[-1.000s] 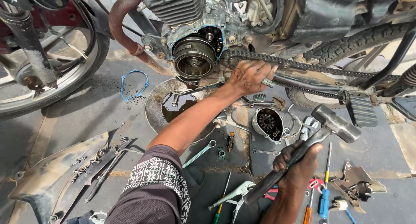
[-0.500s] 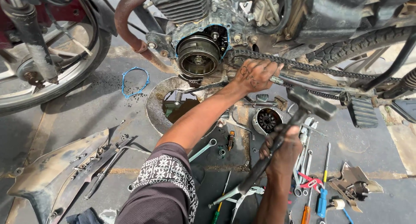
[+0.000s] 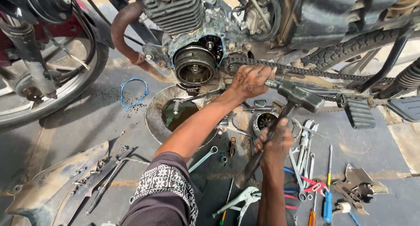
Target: The person uses a hammer and punch to tap a component inside the exposed motorcycle engine. They then use pliers to adjust a part near the chain and sprocket area, followed by manual adjustments with both hands.
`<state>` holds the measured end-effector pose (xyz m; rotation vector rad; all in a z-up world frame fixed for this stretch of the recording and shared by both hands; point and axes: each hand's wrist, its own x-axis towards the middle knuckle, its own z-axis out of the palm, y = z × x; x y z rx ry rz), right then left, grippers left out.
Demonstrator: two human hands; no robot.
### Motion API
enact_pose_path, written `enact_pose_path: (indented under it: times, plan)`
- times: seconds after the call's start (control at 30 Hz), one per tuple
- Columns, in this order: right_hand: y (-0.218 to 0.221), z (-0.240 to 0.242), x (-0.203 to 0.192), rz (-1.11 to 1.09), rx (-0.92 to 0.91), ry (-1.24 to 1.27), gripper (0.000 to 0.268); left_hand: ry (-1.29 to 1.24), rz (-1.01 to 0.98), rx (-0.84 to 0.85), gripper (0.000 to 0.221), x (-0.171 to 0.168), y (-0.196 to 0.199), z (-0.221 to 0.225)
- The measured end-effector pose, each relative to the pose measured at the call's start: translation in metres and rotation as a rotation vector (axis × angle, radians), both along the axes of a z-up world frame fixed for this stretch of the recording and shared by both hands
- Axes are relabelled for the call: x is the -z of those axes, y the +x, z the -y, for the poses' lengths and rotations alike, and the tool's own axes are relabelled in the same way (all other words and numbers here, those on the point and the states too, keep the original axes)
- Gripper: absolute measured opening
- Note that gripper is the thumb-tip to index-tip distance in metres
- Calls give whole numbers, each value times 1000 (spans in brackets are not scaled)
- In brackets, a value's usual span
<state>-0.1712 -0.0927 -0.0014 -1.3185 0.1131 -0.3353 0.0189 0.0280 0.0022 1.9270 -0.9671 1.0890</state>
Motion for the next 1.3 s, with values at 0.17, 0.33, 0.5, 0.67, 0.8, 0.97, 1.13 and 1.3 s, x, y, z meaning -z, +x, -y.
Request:
enact_pose_path:
  times: [0.17,0.33,0.5,0.67,0.8,0.97,1.13,1.3]
  plan:
    - [-7,-2,-11,-65,10,1,61,-9,-9,-49,27,4,-4,-1]
    - [-20,36,-28,-157,-49,86,57,-10,21,-5,27,1,5,0]
    - [-78,177,11,618,171,108,71,65,8,-55,20,45,30,14]
    - [-48,193,111,630,-149,377,59,31,91,-66,26,20,20,2]
    - [-57,54,89,-48,-53,307,54,164,97,-98,36,17,13,-10]
    - [-43,46,72,-478,-27,263,53,291,187,-71,19,37,-31,5]
    - [-46,63,58,-388,29,352,53,313,235,-82,23,19,-27,18]
    - [-52,62,39,-298,115,306,54,186,18,-12,19,27,-9,9]
